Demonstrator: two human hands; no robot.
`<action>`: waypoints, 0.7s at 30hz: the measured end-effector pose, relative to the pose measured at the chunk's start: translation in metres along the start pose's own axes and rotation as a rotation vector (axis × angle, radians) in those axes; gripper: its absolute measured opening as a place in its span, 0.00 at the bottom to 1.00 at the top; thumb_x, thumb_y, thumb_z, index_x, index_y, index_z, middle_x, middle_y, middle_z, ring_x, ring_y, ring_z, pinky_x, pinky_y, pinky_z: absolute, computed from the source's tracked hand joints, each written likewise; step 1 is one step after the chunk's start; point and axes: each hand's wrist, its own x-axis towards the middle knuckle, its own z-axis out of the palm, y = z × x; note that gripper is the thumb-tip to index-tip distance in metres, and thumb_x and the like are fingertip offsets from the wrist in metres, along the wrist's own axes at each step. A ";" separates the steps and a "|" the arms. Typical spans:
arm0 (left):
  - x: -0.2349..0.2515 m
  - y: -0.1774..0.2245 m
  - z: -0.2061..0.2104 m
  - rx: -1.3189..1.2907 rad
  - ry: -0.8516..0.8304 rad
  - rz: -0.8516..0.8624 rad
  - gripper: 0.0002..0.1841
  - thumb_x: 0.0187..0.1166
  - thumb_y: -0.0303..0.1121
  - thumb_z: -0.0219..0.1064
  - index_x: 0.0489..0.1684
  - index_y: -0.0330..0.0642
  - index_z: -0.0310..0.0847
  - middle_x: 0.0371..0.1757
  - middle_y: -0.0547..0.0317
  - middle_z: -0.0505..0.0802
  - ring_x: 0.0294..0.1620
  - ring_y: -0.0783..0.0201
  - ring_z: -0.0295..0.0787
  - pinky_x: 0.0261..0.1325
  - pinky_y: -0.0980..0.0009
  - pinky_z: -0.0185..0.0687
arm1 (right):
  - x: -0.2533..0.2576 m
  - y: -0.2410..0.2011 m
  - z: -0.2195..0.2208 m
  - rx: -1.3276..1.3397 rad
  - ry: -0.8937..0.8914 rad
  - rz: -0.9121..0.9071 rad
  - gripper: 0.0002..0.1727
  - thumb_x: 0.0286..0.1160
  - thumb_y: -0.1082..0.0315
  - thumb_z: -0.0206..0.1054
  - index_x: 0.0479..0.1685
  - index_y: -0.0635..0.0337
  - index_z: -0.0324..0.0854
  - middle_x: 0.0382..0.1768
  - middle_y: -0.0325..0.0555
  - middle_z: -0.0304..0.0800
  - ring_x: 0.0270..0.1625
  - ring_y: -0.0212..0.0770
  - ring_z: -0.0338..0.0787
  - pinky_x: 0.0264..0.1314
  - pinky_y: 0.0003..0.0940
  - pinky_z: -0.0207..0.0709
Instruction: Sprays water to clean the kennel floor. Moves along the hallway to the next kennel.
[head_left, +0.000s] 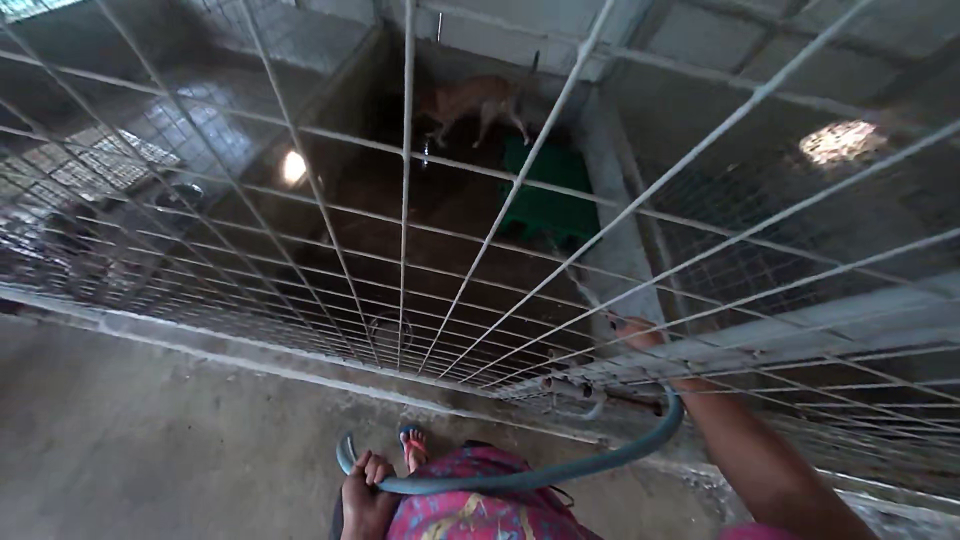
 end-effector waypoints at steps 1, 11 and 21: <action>0.000 0.000 0.000 0.003 -0.002 0.003 0.29 0.91 0.36 0.34 0.10 0.51 0.69 0.05 0.70 0.74 0.04 0.75 0.70 0.11 0.84 0.68 | 0.006 0.008 0.008 0.027 0.036 -0.019 0.24 0.89 0.62 0.59 0.73 0.72 0.77 0.69 0.71 0.83 0.76 0.65 0.80 0.80 0.59 0.68; -0.002 -0.001 0.005 0.030 0.027 0.024 0.28 0.91 0.35 0.36 0.10 0.53 0.67 0.05 0.71 0.72 0.04 0.77 0.68 0.11 0.84 0.66 | -0.030 -0.002 -0.001 0.128 0.179 0.041 0.27 0.91 0.65 0.56 0.81 0.77 0.66 0.75 0.77 0.75 0.82 0.66 0.75 0.85 0.57 0.63; -0.002 -0.002 0.010 0.080 0.079 -0.001 0.27 0.89 0.33 0.36 0.09 0.53 0.63 0.04 0.71 0.70 0.03 0.76 0.66 0.10 0.83 0.66 | -0.020 -0.026 -0.004 0.225 -0.291 -0.328 0.22 0.78 0.71 0.73 0.69 0.69 0.81 0.62 0.64 0.88 0.63 0.53 0.88 0.72 0.48 0.76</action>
